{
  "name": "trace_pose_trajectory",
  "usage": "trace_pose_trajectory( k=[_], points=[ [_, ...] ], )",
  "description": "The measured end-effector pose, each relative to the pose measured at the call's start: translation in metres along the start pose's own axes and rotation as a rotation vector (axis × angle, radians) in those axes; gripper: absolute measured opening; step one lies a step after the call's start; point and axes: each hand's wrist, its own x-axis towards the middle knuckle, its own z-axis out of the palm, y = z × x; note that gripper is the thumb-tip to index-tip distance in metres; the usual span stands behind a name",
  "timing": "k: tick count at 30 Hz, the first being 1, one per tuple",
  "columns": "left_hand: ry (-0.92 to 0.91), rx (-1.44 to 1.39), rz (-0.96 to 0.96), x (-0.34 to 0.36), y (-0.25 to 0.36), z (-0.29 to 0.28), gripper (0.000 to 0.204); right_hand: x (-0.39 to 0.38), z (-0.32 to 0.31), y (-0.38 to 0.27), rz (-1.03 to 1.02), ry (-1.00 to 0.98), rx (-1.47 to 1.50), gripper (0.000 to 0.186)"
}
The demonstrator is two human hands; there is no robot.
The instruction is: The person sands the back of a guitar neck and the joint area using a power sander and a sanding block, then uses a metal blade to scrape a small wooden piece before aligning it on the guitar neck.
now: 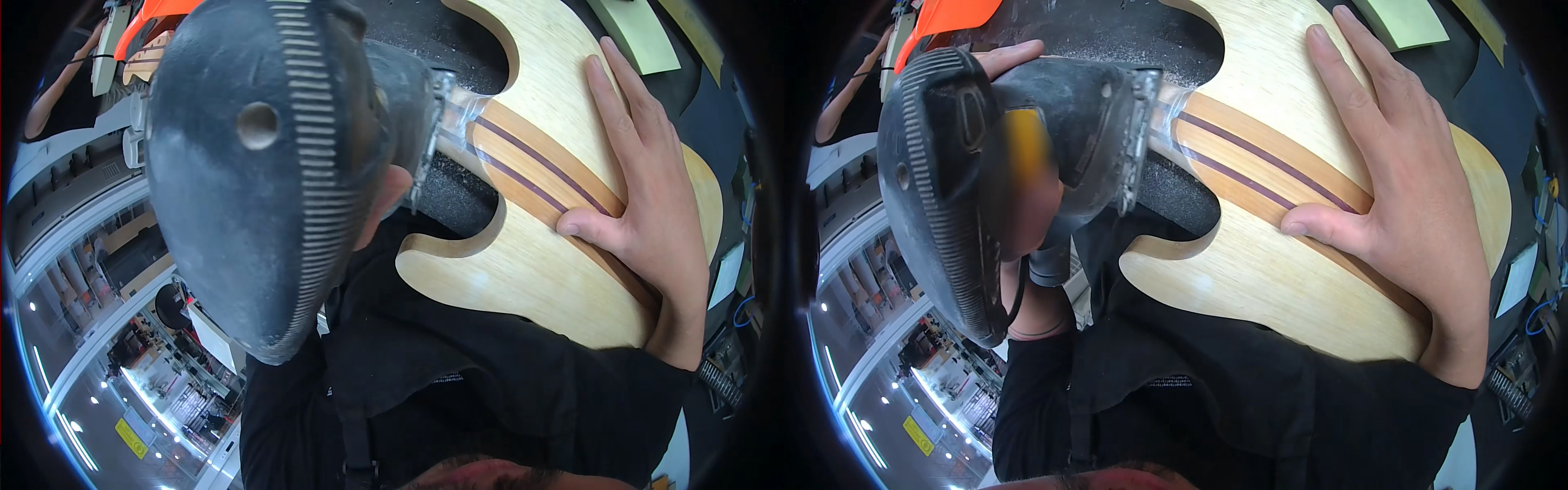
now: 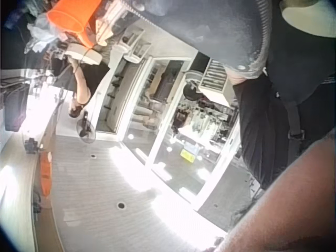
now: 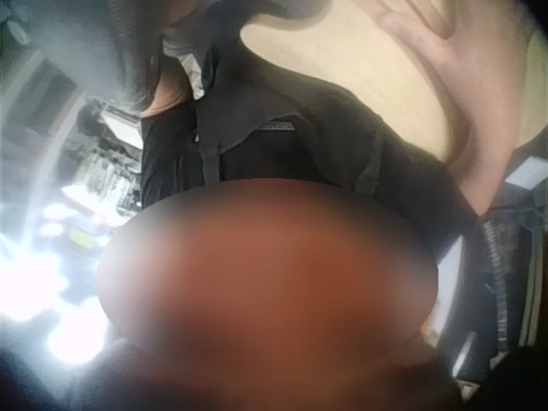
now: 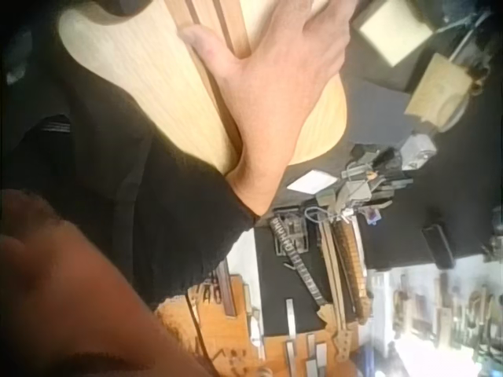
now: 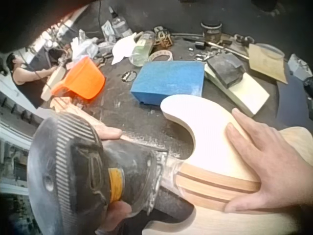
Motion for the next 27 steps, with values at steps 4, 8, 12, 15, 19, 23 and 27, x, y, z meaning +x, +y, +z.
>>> trace_pose_trajectory(
  k=[4,8,12,15,19,23,27],
  points=[
    [0.001,0.034,0.045,0.000,-0.017,-0.009,0.079,0.001,0.002,-0.001,0.005,0.011,0.047,0.141],
    [-0.171,0.178,0.132,0.015,0.006,-0.030,0.080,0.000,-0.002,0.003,-0.034,-0.006,0.016,0.140],
    [-0.140,0.184,0.119,0.007,-0.007,-0.024,0.081,-0.002,-0.004,0.007,-0.012,-0.030,0.018,0.137],
    [-0.077,0.242,0.206,0.006,-0.042,-0.050,0.068,0.002,-0.011,-0.008,0.011,-0.033,0.112,0.134],
    [0.010,0.130,0.136,0.006,-0.044,-0.056,0.060,0.001,-0.012,-0.016,0.006,-0.014,0.128,0.129],
    [-0.024,0.292,0.254,-0.001,-0.038,-0.035,0.064,0.006,-0.015,-0.014,0.022,-0.031,0.106,0.130],
    [-0.101,0.048,0.097,-0.012,-0.030,-0.017,0.069,0.003,-0.010,-0.015,0.041,-0.038,0.096,0.128]
  ],
)
